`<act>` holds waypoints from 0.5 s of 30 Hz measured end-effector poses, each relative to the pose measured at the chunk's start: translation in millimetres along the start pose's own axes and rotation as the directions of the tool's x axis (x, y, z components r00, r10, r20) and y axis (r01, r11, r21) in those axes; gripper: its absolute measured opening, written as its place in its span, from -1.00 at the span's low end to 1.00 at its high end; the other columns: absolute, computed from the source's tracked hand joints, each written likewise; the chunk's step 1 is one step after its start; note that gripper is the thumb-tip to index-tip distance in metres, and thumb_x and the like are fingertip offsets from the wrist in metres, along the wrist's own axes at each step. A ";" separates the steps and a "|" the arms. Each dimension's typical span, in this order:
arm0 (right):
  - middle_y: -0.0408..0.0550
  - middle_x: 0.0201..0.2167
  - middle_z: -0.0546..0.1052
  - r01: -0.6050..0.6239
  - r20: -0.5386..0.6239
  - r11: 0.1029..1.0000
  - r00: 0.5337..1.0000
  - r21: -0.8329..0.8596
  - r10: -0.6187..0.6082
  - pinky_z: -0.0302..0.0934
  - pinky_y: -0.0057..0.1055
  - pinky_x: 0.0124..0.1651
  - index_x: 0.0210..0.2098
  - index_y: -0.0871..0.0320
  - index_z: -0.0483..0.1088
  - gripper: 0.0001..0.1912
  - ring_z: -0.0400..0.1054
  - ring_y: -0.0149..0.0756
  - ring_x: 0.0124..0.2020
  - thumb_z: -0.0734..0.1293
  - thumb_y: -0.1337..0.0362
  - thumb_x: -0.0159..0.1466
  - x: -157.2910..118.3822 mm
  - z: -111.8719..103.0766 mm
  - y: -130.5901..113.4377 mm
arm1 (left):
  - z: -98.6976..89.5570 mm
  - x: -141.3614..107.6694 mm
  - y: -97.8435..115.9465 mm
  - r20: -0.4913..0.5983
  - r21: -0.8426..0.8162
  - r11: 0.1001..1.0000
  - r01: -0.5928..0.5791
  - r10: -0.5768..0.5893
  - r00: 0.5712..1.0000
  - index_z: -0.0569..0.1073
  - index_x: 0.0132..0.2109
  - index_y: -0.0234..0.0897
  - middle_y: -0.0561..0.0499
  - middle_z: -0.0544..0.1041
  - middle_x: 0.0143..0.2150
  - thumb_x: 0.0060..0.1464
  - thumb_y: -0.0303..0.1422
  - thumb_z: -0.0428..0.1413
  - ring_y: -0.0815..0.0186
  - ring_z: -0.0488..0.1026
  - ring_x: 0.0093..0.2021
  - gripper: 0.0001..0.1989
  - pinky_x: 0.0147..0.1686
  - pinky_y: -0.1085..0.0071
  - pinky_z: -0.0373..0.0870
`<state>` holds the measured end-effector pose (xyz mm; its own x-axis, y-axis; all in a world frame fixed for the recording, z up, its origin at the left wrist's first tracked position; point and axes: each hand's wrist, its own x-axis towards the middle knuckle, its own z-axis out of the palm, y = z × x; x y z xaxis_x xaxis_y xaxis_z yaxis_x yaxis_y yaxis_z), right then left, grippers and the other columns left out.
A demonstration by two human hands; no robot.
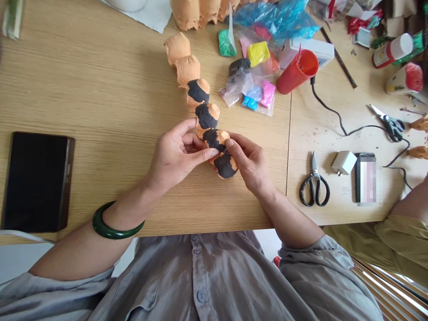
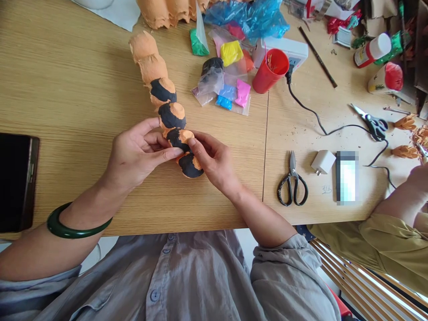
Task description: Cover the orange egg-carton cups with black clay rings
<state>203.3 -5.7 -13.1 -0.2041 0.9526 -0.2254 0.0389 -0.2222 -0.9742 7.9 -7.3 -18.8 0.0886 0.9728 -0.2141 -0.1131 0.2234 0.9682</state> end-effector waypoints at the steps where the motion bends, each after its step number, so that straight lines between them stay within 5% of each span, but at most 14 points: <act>1: -0.01 0.00 0.79 0.000 0.000 1.000 1.000 0.007 0.000 0.66 -0.18 0.15 0.06 0.05 0.68 -0.40 0.68 -0.08 0.13 0.50 -0.31 0.38 0.5 0.2 0.8 | 0.2 0.5 -0.4 -0.002 0.004 1.000 -0.002 0.002 1.000 0.63 0.12 -0.09 0.11 0.72 -0.30 0.03 -0.22 0.60 0.19 0.69 -0.27 -0.46 -0.16 0.22 0.71; 9: -0.07 -0.07 0.77 -0.012 -0.030 0.999 0.999 0.039 0.013 0.68 -0.20 0.07 0.09 0.02 0.66 -0.39 0.69 -0.09 0.08 0.50 -0.33 0.37 3.3 -1.8 2.9 | 0.1 3.3 0.2 0.145 -0.193 0.979 0.065 -0.038 0.989 0.61 0.25 -0.15 -0.05 0.78 -0.02 0.19 -0.16 0.48 0.09 0.76 0.00 -0.46 0.03 0.20 0.76; 15: -0.05 -0.02 0.77 0.032 -0.029 0.999 0.999 0.000 -0.032 0.65 -0.21 0.13 0.06 0.03 0.65 -0.40 0.69 -0.12 0.06 0.50 -0.33 0.36 2.3 -1.1 1.5 | -0.3 5.7 -0.7 0.106 -0.114 0.992 0.046 -0.034 0.994 0.61 0.18 -0.16 -0.04 0.77 -0.07 0.05 -0.24 0.56 0.11 0.75 -0.07 -0.43 0.00 0.20 0.77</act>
<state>204.0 -3.7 -15.1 -0.1770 0.9649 -0.1940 0.0318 -0.1914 -0.9810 8.2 -1.9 -20.8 0.1965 0.9526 -0.2323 -0.2206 0.2738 0.9361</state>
